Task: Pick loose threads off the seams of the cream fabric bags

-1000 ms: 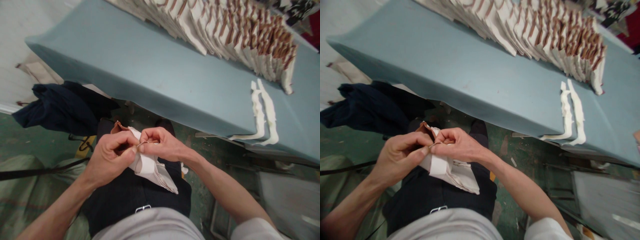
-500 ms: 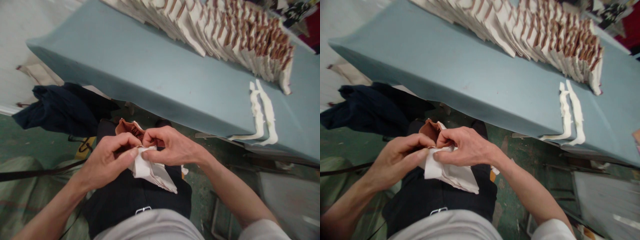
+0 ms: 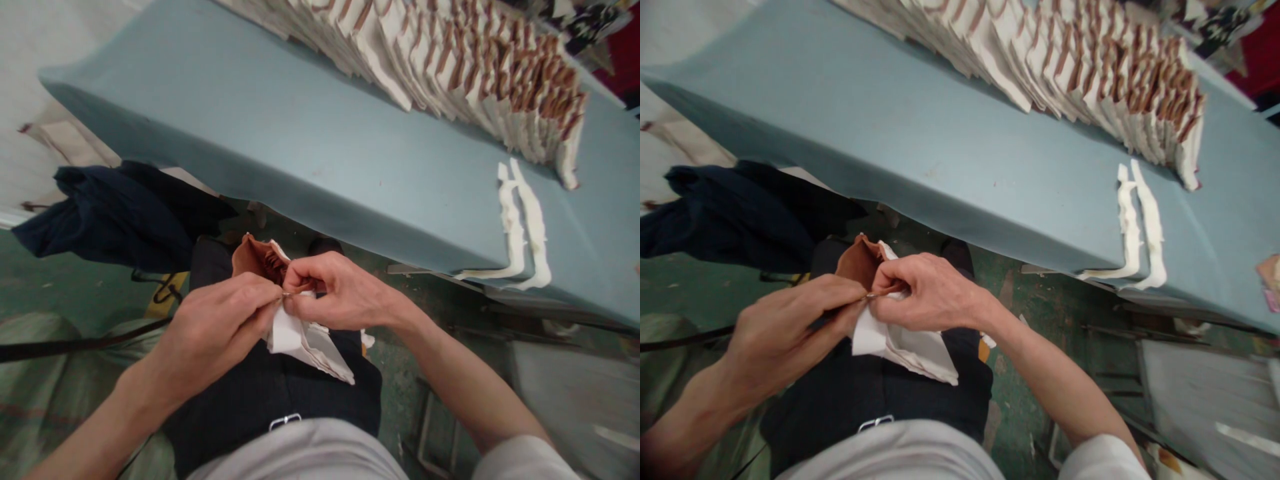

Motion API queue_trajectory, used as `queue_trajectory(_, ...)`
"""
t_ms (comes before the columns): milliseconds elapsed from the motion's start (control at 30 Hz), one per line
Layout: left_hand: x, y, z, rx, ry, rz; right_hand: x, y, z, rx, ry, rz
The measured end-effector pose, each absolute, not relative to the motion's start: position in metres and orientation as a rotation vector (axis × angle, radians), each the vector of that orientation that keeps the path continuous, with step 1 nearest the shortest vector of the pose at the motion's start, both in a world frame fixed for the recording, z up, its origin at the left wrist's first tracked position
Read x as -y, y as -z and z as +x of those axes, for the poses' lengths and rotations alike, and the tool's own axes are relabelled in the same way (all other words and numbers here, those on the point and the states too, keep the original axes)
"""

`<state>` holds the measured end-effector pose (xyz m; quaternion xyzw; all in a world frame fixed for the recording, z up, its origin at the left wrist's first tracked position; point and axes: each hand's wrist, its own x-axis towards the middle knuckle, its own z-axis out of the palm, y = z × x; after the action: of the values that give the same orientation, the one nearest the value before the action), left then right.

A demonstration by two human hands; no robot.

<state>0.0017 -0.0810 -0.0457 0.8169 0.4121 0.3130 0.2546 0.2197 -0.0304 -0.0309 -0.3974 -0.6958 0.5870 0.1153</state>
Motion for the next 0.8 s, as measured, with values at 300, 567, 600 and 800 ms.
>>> queue_trajectory(300,0.086,0.059,-0.009,-0.986,-0.922,2.370,0.033,0.042,0.220,1.424,-2.298,-1.032)
queue_trajectory(567,0.088,0.059,-0.001,-1.036,-0.923,2.368,0.039,0.046,0.216,1.319,-2.274,-1.118)
queue_trajectory(600,0.089,0.058,0.000,-1.078,-0.923,2.318,0.040,0.044,0.216,1.353,-2.251,-1.129)
queue_trajectory(800,0.084,0.044,-0.006,-1.107,-0.736,1.963,0.043,0.027,0.219,1.854,-1.755,-1.145)
